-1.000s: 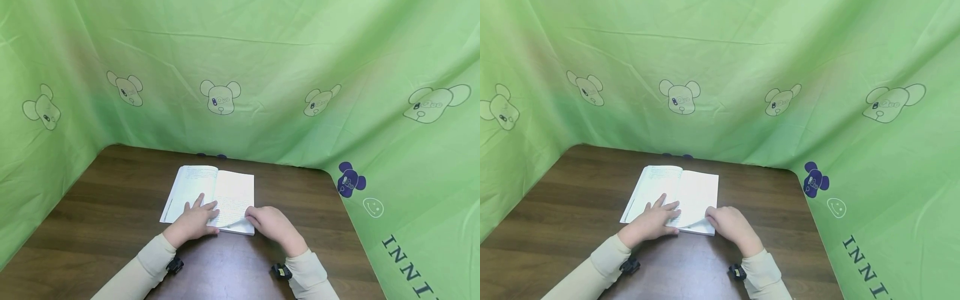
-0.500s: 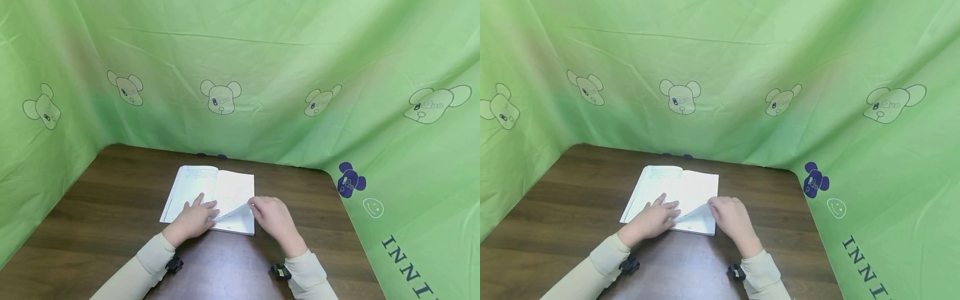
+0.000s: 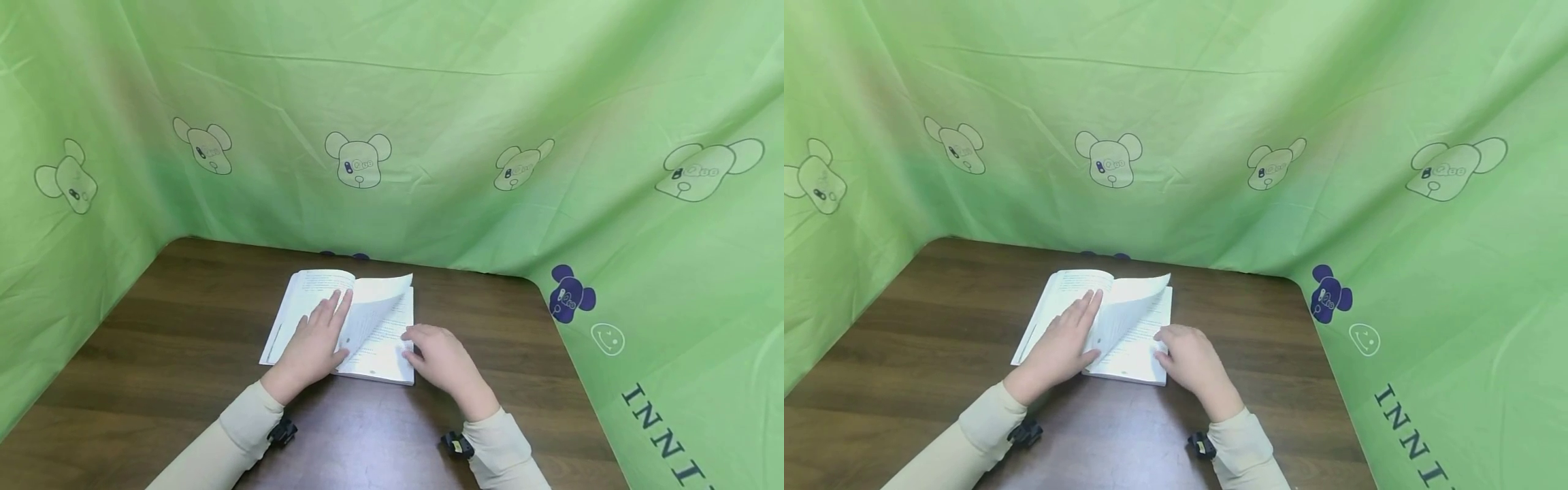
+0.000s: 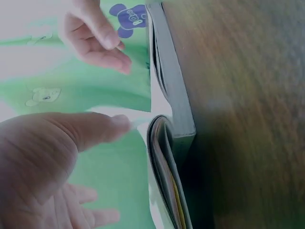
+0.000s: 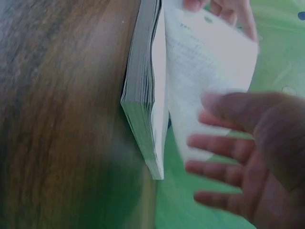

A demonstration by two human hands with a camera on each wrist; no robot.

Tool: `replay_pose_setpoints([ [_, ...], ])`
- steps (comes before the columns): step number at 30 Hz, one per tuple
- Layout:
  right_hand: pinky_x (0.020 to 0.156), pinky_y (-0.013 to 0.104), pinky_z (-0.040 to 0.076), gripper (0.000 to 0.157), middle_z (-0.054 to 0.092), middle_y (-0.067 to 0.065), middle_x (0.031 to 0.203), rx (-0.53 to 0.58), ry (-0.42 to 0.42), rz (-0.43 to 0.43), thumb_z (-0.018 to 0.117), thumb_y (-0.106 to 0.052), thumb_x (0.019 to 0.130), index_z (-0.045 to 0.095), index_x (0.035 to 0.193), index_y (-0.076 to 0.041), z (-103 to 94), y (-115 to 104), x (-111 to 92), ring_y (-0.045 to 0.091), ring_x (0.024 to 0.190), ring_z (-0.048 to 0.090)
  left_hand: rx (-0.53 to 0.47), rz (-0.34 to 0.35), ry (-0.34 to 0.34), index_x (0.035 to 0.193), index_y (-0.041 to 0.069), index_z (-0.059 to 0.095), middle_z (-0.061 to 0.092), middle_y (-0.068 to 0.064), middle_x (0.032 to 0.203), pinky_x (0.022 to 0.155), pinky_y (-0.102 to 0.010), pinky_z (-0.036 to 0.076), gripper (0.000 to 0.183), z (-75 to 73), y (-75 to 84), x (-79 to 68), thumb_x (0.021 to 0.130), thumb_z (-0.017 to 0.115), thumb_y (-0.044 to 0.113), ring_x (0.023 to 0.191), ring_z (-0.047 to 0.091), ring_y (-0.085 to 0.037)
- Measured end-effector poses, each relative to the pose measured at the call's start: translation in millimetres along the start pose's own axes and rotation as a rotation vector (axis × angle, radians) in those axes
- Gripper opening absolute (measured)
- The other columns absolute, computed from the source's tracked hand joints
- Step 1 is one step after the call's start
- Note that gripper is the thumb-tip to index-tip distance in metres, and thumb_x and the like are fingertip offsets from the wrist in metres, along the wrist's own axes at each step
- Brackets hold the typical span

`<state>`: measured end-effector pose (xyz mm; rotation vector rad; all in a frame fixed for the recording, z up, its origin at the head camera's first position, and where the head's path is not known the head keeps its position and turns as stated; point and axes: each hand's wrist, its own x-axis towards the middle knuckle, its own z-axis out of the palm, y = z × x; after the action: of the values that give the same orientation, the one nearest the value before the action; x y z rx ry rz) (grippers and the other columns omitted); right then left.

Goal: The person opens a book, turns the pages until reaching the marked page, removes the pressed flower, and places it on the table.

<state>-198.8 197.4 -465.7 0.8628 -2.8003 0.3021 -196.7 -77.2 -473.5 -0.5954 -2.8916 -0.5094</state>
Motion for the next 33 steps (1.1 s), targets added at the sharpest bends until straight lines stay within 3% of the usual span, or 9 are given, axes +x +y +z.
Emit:
replay_pose_setpoints([
  [3,0.111,0.058,0.041,0.035,0.066,0.013,0.137,0.039,-0.136,-0.07,0.079,-0.025,0.09,0.072,0.12,-0.009,2.1,-1.6,-2.1,0.031,0.131,0.059,0.06,0.003,0.051,0.166,0.013,0.002,0.006,-0.023,0.171,0.106,-0.074,0.036,0.12,0.6,-0.9,0.1,0.082,0.086,0.033,0.152,0.023,-0.047],
  [6,0.115,0.062,0.035,0.041,0.06,0.013,0.146,0.066,-0.239,-0.084,0.077,-0.03,0.091,0.07,0.127,-0.011,4.9,-3.1,-4.4,0.032,0.138,0.053,0.08,-0.007,0.096,0.166,0.011,0.004,-0.006,-0.024,0.17,0.109,-0.077,0.03,0.125,1.0,-1.3,0.2,0.078,0.09,0.034,0.155,0.012,-0.048],
  [13,0.115,0.062,0.035,0.047,0.057,0.011,0.15,0.071,-0.28,-0.062,0.079,-0.038,0.089,0.07,0.129,-0.013,7.1,-4.4,-6.1,0.03,0.141,0.052,0.127,0.007,0.145,0.166,0.018,0.017,-0.003,-0.021,0.171,0.112,-0.081,0.013,0.12,-0.8,-0.1,-1.2,0.074,0.093,0.03,0.156,0.006,-0.048],
  [16,0.115,0.063,0.035,0.048,0.057,0.011,0.15,0.083,-0.281,-0.056,0.079,-0.039,0.089,0.07,0.129,-0.013,6.2,-4.9,-5.9,0.03,0.141,0.051,0.146,0.005,0.129,0.164,0.02,0.025,0.0,-0.02,0.172,0.112,-0.082,0.007,0.113,-1.2,0.4,-3.0,0.073,0.092,0.026,0.156,0.005,-0.049],
  [22,0.115,0.063,0.034,0.048,0.057,0.011,0.15,0.096,-0.288,-0.045,0.08,-0.038,0.088,0.07,0.128,-0.013,5.0,-6.3,-6.1,0.031,0.141,0.051,0.138,-0.005,0.072,0.162,0.019,0.034,0.008,-0.018,0.172,0.111,-0.081,0.011,0.099,0.3,0.1,-4.6,0.078,0.086,0.019,0.156,0.009,-0.048],
  [28,0.114,0.063,0.035,0.048,0.056,0.013,0.15,0.096,-0.296,-0.05,0.08,-0.035,0.088,0.07,0.128,-0.012,4.1,-7.0,-6.0,0.033,0.141,0.05,0.077,0.024,-0.035,0.16,0.02,0.038,0.02,-0.009,0.171,0.114,-0.079,0.013,0.081,0.2,-1.1,-4.3,0.086,0.068,0.004,0.157,0.014,-0.043],
  [33,0.114,0.063,0.035,0.047,0.056,0.012,0.15,0.089,-0.3,-0.049,0.08,-0.035,0.089,0.07,0.128,-0.012,4.6,-6.7,-5.6,0.033,0.141,0.05,0.041,0.02,-0.119,0.156,0.02,0.046,0.032,-0.005,0.167,0.114,-0.077,0.017,0.072,1.0,-2.2,-4.2,0.088,0.061,0.002,0.155,0.022,-0.04],
])
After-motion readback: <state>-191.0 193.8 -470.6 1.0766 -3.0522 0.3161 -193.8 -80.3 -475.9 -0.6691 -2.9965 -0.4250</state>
